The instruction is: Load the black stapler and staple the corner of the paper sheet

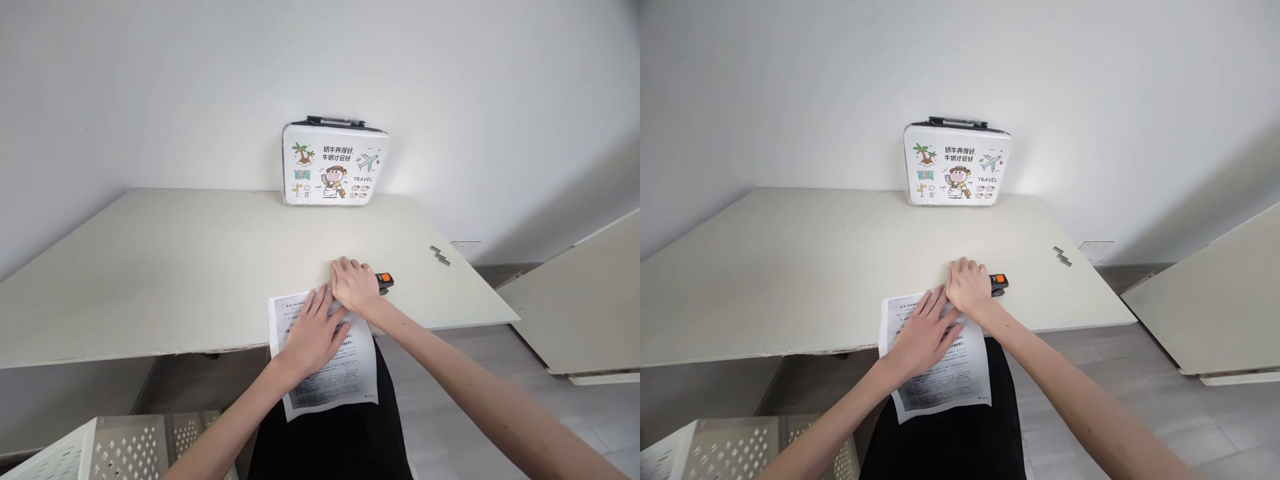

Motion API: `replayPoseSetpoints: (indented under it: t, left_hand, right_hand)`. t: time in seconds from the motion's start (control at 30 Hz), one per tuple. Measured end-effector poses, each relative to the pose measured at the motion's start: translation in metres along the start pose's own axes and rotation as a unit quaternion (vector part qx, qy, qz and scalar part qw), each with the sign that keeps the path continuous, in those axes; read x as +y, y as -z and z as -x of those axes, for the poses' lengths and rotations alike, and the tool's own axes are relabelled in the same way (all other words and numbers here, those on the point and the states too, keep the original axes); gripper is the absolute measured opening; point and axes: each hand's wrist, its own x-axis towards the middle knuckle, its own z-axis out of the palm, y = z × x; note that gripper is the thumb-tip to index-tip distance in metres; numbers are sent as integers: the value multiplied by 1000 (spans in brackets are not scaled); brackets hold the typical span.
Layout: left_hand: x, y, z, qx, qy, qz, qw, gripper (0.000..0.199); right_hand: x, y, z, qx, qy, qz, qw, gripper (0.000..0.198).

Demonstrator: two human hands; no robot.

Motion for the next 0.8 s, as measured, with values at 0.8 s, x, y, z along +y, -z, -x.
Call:
replayPoseSetpoints:
  t: [0.8]
  left_hand:
    - [-40, 30, 6, -74, 12, 15, 997, 54]
  right_hand:
    - [90, -41, 16, 207, -15, -256, 944, 53]
